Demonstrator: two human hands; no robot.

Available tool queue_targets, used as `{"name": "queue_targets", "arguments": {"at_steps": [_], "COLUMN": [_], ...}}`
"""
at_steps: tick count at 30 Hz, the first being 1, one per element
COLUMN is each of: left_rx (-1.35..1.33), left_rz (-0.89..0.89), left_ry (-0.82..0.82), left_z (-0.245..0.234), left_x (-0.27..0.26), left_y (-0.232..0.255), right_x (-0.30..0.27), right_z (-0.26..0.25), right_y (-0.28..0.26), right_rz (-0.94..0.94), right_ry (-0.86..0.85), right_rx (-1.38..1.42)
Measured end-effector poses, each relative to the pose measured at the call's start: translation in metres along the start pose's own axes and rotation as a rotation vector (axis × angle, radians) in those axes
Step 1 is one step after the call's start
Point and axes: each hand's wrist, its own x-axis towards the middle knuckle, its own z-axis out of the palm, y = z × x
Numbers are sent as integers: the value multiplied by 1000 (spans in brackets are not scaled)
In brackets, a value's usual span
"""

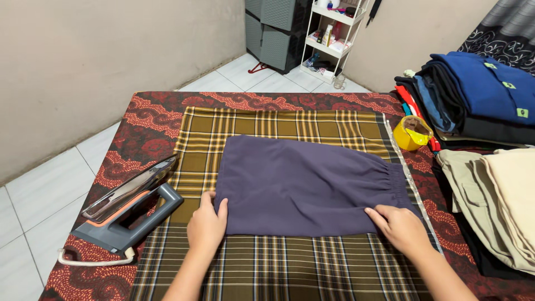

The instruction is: The person irons a pair of dark purple shorts on a patterned table using a handheld electric iron. They smooth the fabric, flip the shorts, and iron both sides before folding them neatly.

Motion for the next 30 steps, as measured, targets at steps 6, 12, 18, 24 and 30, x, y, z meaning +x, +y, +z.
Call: {"name": "queue_targets", "arguments": {"at_steps": [6, 12, 18, 24, 30], "left_rx": [-37, -118, -136, 150, 15], "left_rz": [124, 307, 394, 392, 738], "left_ry": [37, 90, 188, 246, 245], "left_z": [-15, -20, -14, -10, 30], "left_x": [-7, 2, 19, 12, -44], "left_y": [15, 24, 29, 36, 74], "right_x": [1, -14, -2, 9, -14], "right_z": [0, 7, 15, 7, 30], "right_y": [-11, -25, -30, -51, -112], "right_rz": [81, -302, -86, -9, -581], "right_ry": [40, 286, 260, 151, 237], "right_rx": [-113, 154, 62, 14, 274]}}
